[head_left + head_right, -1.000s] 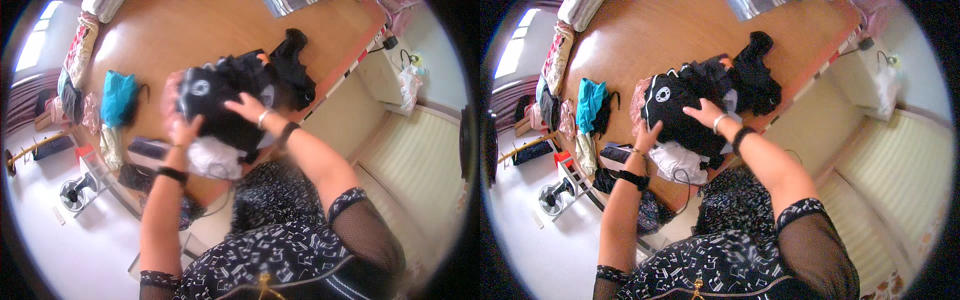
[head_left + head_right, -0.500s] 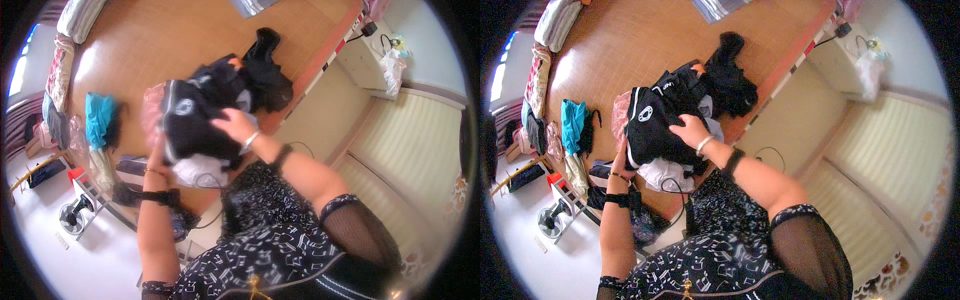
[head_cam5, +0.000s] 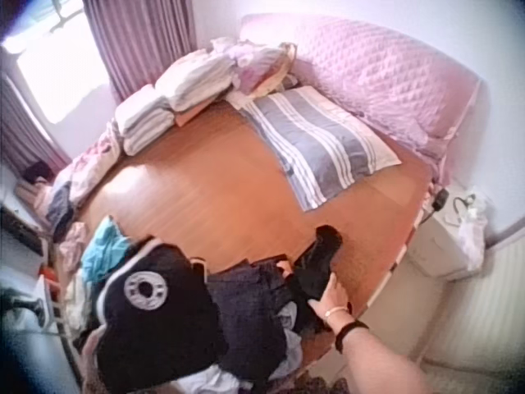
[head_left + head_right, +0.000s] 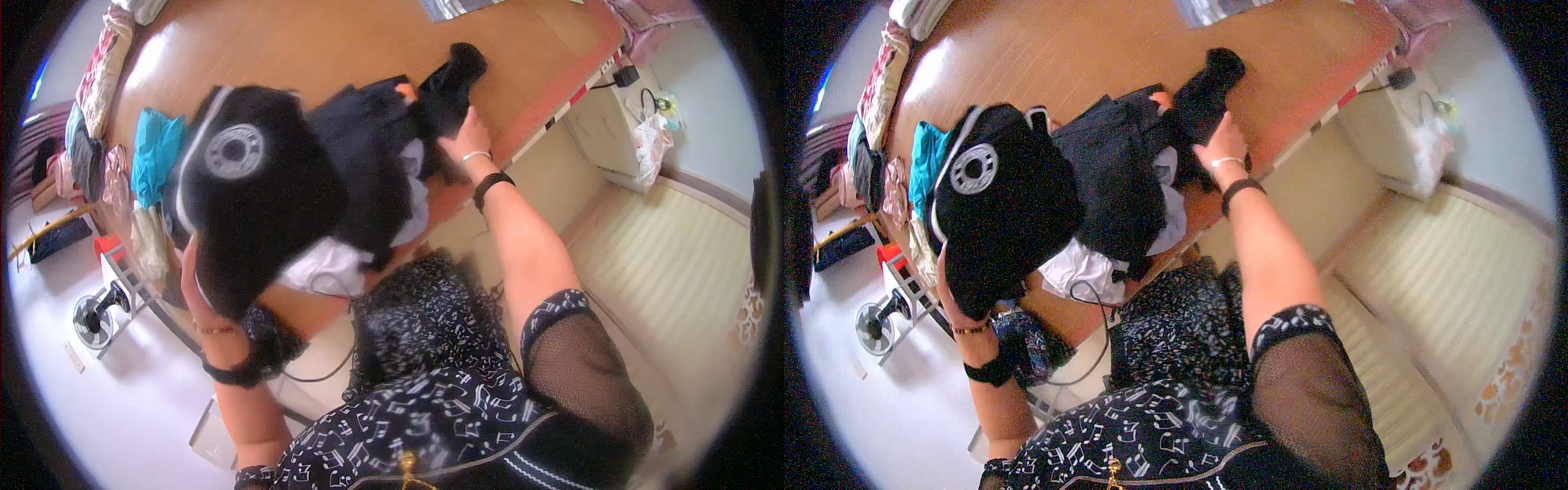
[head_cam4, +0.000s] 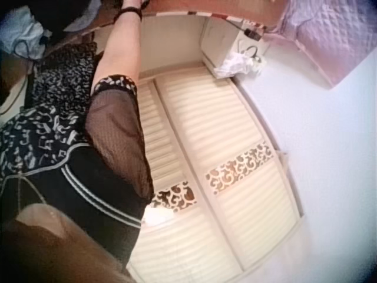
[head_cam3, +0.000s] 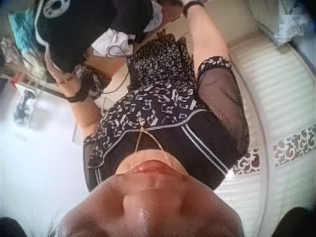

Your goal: Sorting and putting away laundry in a bedroom.

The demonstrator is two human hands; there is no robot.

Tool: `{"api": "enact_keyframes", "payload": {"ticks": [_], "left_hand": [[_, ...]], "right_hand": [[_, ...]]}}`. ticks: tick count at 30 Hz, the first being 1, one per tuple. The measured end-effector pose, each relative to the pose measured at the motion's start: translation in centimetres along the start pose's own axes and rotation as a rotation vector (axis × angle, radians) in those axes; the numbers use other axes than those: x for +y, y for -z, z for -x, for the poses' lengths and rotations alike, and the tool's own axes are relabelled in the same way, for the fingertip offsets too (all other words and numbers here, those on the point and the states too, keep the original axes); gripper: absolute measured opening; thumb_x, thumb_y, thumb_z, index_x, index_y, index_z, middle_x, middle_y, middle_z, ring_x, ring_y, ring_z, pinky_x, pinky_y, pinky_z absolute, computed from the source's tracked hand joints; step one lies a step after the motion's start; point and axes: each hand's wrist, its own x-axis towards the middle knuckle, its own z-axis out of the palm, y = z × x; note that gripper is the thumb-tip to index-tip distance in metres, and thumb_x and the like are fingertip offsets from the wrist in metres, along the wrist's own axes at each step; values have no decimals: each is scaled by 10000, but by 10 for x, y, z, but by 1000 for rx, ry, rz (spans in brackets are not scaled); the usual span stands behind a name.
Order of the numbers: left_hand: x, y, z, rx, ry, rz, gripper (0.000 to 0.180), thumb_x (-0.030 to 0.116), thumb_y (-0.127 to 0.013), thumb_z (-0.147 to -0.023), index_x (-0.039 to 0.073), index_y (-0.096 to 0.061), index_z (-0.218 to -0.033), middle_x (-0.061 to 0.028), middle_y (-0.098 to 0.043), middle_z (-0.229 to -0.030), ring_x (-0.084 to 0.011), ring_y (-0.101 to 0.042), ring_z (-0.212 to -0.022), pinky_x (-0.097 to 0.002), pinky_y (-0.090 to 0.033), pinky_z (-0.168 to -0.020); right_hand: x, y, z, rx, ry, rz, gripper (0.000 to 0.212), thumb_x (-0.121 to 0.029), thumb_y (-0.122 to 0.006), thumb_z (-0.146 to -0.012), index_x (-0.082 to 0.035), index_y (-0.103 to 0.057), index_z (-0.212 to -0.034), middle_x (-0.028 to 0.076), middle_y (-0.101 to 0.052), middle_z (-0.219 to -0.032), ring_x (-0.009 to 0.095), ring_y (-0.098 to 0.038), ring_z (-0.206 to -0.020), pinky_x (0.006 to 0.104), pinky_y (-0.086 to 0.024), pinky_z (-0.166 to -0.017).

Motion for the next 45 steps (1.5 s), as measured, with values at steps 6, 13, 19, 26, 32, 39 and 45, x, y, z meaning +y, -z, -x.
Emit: {"api": "enact_keyframes", "payload": {"ticks": [6, 13, 19, 26, 32, 39, 45], "left_hand": [[-55, 50, 52, 435, 276, -134, 343, 289, -584, -816, 39, -596, -1050, -87, -621, -1024, -220, -583, -939, -337, -474, -823], [-163, 176, 69, 408, 350, -651, 460, 330, -567, -856, 4, -489, -1172, -54, -580, -1074, -163, -546, -959, -297, -418, -848], [-110, 70, 50, 463, 276, -144, 578, 380, -568, -851, 68, -383, -1301, -71, -505, -1229, -222, -500, -1107, -357, -421, -912], [-122, 69, 36, 478, 559, -15, 534, 410, -615, -811, 28, -534, -1174, -88, -585, -1118, -230, -576, -987, -337, -486, -804], [-143, 136, 32, 571, 541, -376, 473, 352, -657, -786, 12, -582, -1107, -70, -611, -1056, -193, -589, -923, -293, -465, -768], [-149, 133, 33, 577, 108, -577, 410, 178, -655, -787, 1, -544, -1139, -52, -592, -1050, -172, -563, -878, -275, -441, -771], [-139, 138, 53, 585, 147, -159, 345, 125, -607, -799, -25, -551, -1105, -93, -622, -1005, -207, -619, -839, -295, -500, -728]], "right_hand": [[29, 19, -12, -166, -113, -603, 486, -175, -652, -605, 39, -573, -1034, 191, -629, -984, 311, -595, -927, 365, -455, -836], [14, 123, 38, -359, -143, -1460, 331, -65, -553, -682, 74, -588, -980, 136, -636, -942, 244, -621, -855, 337, -508, -795], [-60, 147, 104, -610, 66, -1537, 392, -23, -510, -641, 29, -588, -1022, 134, -625, -1007, 278, -594, -937, 372, -470, -871], [-107, 5, 132, -517, 160, -488, 583, -240, -684, -685, 83, -487, -1129, 248, -548, -1117, 346, -541, -1021, 358, -414, -906], [-120, -30, 159, -187, 362, -284, 624, -264, -748, -637, 74, -464, -1078, 294, -356, -1244, 428, -380, -1145, 411, -325, -990], [-110, -49, 123, -16, 13, -460, 819, -255, -770, -604, 108, -337, -1197, 309, -365, -1261, 389, -384, -1170, 374, -302, -1015], [-111, -29, 82, -312, 63, -428, 644, -230, -762, -573, 62, -528, -1098, 243, -586, -1054, 346, -568, -956, 347, -429, -881]]}}
